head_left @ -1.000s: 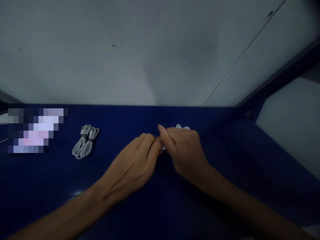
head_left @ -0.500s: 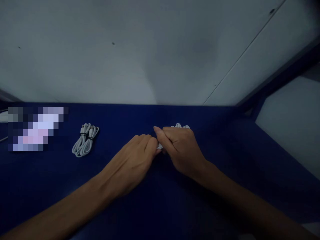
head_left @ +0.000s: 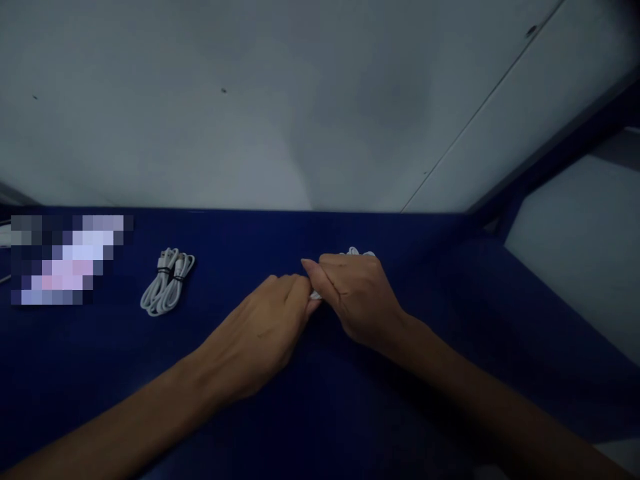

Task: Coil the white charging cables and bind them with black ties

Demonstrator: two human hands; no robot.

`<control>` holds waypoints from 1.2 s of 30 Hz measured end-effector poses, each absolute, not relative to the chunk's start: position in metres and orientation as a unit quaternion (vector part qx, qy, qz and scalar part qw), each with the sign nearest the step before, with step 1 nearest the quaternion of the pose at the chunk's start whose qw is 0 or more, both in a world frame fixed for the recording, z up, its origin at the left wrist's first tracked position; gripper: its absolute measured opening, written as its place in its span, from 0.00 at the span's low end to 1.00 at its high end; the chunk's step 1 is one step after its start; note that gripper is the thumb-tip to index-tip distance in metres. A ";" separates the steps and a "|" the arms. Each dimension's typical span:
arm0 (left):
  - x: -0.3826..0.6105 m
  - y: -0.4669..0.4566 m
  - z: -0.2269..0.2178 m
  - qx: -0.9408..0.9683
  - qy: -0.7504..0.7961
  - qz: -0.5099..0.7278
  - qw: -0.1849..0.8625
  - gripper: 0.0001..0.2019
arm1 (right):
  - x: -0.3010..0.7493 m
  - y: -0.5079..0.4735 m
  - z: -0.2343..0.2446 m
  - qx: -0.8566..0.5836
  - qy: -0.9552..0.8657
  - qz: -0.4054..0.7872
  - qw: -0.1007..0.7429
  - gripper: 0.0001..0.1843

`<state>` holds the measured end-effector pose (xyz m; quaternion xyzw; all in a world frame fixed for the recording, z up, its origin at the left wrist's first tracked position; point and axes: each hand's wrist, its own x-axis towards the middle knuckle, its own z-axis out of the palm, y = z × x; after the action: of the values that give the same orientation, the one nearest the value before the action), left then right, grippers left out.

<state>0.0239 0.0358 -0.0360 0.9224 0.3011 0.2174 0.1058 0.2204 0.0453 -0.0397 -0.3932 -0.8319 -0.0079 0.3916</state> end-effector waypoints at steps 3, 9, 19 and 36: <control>0.028 0.035 -0.039 0.925 0.283 0.233 -0.101 0.18 | 0.218 0.041 -0.038 -0.426 -0.821 0.028 0.380 0.33; 0.031 0.033 -0.031 0.910 0.274 0.214 -0.227 0.14 | 0.212 0.032 -0.028 -0.498 -0.751 0.182 0.393 0.36; 0.027 0.038 -0.034 0.934 0.254 0.199 -0.153 0.19 | 0.222 0.035 -0.037 -0.444 -0.833 0.070 0.323 0.31; 0.023 0.040 -0.036 0.947 0.223 0.215 -0.089 0.23 | 0.215 -0.051 -0.026 -0.520 -0.780 -0.109 0.331 0.11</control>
<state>0.0232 0.0399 -0.0356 0.9466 0.2226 0.2154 -0.0893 0.2154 -0.0513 -0.0257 -0.5196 -0.7800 -0.1085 0.3313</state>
